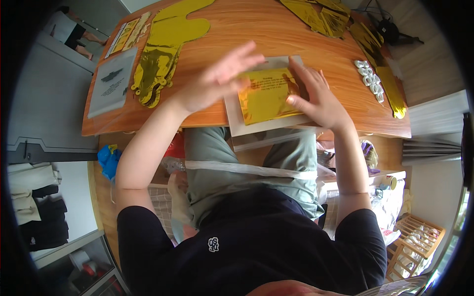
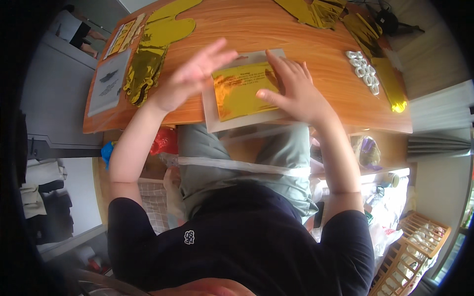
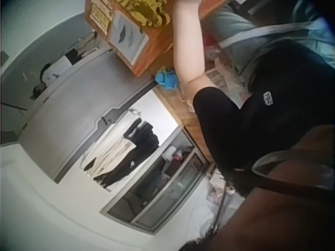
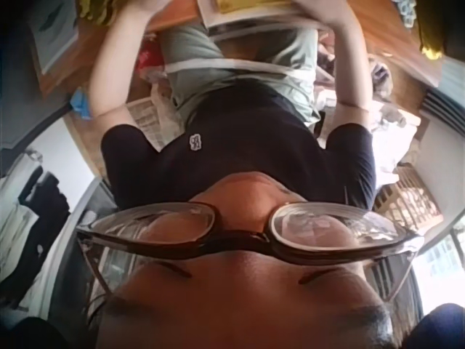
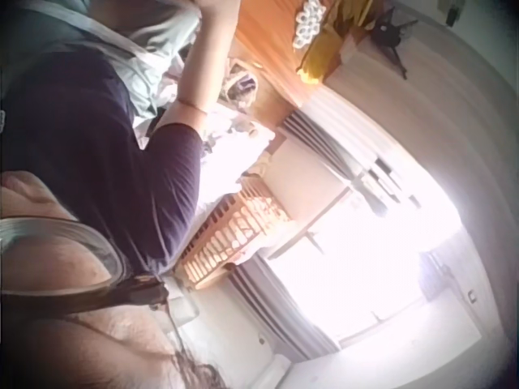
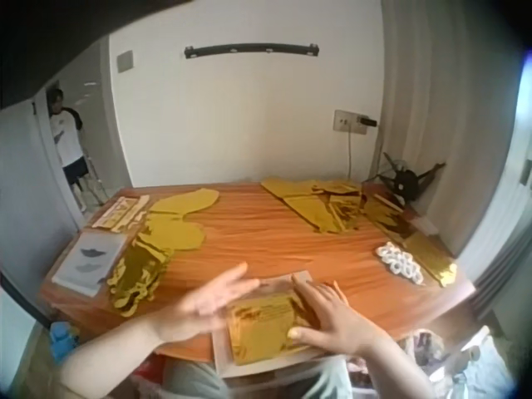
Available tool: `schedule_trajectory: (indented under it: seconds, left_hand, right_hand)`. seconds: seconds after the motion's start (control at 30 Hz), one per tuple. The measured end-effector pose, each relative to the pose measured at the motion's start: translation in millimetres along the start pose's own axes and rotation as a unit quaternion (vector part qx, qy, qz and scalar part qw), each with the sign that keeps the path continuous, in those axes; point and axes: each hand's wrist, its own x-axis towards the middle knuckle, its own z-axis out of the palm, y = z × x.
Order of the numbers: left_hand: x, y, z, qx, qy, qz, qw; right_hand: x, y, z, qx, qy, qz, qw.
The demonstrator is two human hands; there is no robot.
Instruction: The person folds gold foil decorations by hand and places them into cardboard-backed plastic packaging sleeves.
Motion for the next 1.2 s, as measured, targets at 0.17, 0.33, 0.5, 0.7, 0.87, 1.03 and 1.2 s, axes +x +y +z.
schedule_trajectory:
  seconds: [0.17, 0.33, 0.5, 0.7, 0.87, 1.03, 1.2]
  left_hand:
    - [-66, 33, -1, -0.16, 0.144, -0.035, 0.976]
    - [-110, 30, 68, 0.011, 0.102, -0.329, 0.939]
    - [-105, 3, 95, -0.218, 0.154, -0.304, 0.915]
    - [-97, -9, 114, -0.198, 0.226, -0.262, 0.917]
    - [-99, -11, 116, -0.127, 0.237, -0.205, 0.941]
    - [-96, -7, 123, -0.096, 0.26, -0.195, 0.941]
    - [-96, -6, 124, -0.095, 0.273, -0.195, 0.937]
  right_hand:
    - [-15, -28, 3, 0.042, 0.115, -0.023, 0.992]
    - [-49, -78, 29, -0.028, 0.12, -0.13, 0.984]
    - [-51, -102, 69, -0.035, 0.113, -0.156, 0.981]
    - [-49, -106, 80, -0.006, 0.157, -0.124, 0.98]
    - [-49, -111, 80, 0.04, 0.147, -0.078, 0.985]
    - [-49, -118, 78, 0.027, 0.117, -0.06, 0.991]
    - [-51, -114, 81, -0.024, 0.098, -0.092, 0.991]
